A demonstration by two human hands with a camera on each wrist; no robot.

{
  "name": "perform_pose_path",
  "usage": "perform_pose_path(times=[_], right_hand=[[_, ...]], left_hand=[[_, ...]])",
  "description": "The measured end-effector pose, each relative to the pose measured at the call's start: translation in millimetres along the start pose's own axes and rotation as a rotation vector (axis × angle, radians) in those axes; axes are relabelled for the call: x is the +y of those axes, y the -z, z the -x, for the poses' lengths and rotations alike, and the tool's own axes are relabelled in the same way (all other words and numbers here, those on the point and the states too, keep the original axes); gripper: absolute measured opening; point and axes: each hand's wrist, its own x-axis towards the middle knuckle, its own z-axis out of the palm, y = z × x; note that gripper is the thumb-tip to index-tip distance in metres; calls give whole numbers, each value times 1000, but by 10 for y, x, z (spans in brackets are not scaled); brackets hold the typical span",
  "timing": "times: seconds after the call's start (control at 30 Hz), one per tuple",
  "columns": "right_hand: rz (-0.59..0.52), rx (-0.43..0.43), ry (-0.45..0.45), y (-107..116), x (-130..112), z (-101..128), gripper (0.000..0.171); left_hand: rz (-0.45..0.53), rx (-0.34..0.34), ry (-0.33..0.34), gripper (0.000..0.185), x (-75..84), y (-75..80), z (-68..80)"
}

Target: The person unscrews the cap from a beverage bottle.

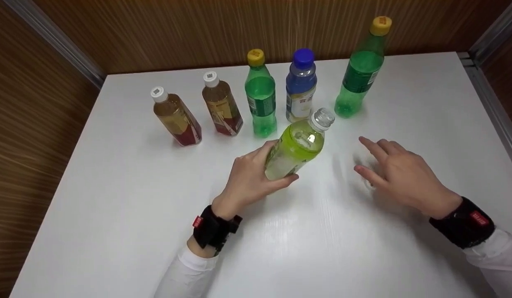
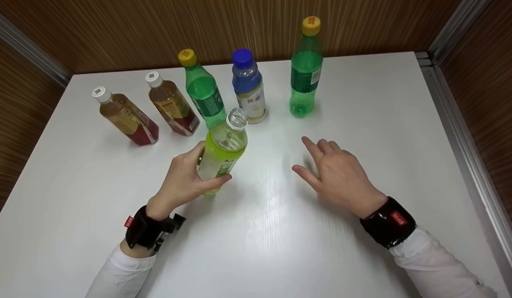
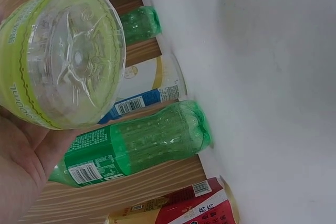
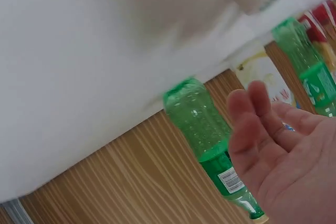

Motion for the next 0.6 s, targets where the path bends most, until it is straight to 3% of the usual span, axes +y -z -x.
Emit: perform_pose_path(times=[0.2,0.43,0.6], right_hand=[[-198,9,-37,86,-151,-102,70],[-410,15,-5,53,-344,-267,73],[-641,56,31,0,-484,-371,80]], left_hand=[[-2,-22,5,73,4,-10,-11],[7,-39,16,73,8,-33,-22],[23,-69,29,73,1,-34,-26]])
